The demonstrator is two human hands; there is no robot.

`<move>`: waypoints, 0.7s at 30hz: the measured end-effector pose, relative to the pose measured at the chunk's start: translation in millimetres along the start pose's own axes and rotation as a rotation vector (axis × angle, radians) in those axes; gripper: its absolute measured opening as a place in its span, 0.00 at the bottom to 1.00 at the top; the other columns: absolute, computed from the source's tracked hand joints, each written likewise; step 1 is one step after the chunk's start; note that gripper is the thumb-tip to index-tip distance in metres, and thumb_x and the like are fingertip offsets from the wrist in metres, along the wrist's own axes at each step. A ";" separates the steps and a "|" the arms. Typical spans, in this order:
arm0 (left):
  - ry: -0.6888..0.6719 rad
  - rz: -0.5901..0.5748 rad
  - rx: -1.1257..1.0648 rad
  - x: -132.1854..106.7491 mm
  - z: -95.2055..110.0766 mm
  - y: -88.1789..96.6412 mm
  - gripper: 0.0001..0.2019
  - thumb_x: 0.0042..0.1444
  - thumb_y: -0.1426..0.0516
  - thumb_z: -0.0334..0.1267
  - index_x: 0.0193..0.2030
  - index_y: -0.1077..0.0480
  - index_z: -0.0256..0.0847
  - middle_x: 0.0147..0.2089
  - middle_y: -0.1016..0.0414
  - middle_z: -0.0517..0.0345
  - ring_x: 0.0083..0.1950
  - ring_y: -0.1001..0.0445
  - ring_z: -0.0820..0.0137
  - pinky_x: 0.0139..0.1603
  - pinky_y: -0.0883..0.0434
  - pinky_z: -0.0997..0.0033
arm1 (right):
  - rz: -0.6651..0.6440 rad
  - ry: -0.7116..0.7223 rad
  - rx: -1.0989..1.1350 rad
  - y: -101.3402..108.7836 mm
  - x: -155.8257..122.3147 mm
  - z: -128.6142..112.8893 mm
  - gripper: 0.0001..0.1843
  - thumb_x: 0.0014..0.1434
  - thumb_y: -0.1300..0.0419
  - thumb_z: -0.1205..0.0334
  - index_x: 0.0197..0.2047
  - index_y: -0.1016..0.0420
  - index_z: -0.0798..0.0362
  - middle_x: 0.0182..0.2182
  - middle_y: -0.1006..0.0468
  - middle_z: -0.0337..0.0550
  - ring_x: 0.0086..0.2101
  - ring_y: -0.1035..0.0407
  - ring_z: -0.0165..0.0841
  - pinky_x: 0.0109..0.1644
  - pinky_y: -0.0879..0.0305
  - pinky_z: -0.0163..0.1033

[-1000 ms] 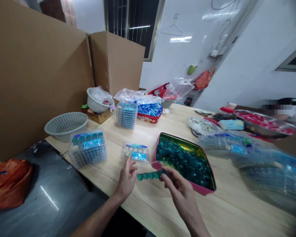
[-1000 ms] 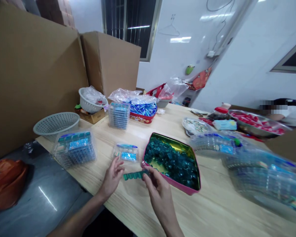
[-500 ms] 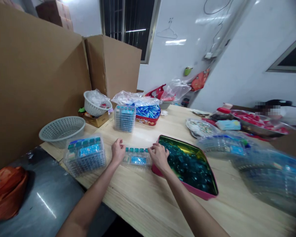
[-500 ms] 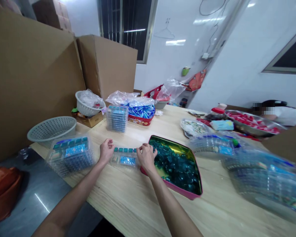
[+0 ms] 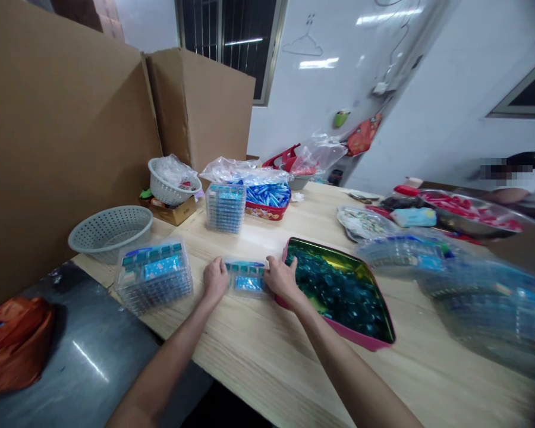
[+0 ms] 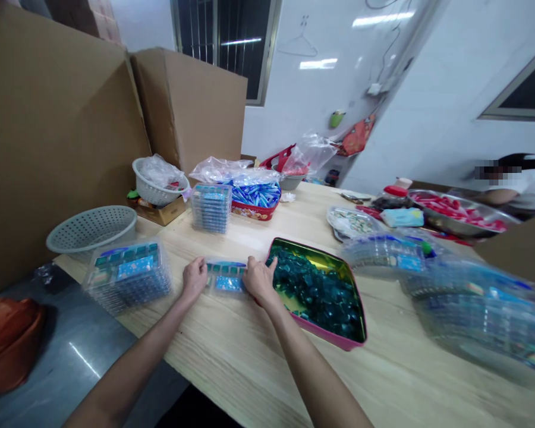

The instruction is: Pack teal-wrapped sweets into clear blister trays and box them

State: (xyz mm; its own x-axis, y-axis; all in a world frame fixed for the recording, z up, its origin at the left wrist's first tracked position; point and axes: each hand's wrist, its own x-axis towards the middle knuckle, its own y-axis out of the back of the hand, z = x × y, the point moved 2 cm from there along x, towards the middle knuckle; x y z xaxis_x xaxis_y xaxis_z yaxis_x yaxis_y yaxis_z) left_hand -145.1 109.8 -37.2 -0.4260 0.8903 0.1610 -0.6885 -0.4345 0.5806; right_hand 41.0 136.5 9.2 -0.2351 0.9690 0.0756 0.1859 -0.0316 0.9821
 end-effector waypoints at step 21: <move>-0.324 0.382 -0.134 -77.9 97.0 181.1 0.31 0.55 0.43 0.41 0.65 0.45 0.39 0.64 0.39 0.46 0.64 0.42 0.54 0.65 0.47 0.50 | -0.063 0.151 1.473 104.8 4.1 -82.9 0.21 0.35 0.28 0.53 0.31 0.25 0.56 0.24 0.23 0.42 0.23 0.29 0.32 0.29 0.32 0.38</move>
State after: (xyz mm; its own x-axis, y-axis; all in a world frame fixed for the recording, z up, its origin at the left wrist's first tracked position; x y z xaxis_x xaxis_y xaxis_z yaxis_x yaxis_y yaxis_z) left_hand -179.6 -25.0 132.9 -0.4723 0.6522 0.5930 -0.5977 -0.7314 0.3284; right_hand -19.6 116.9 126.8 -0.3570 0.9224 0.1478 0.9272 0.3690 -0.0635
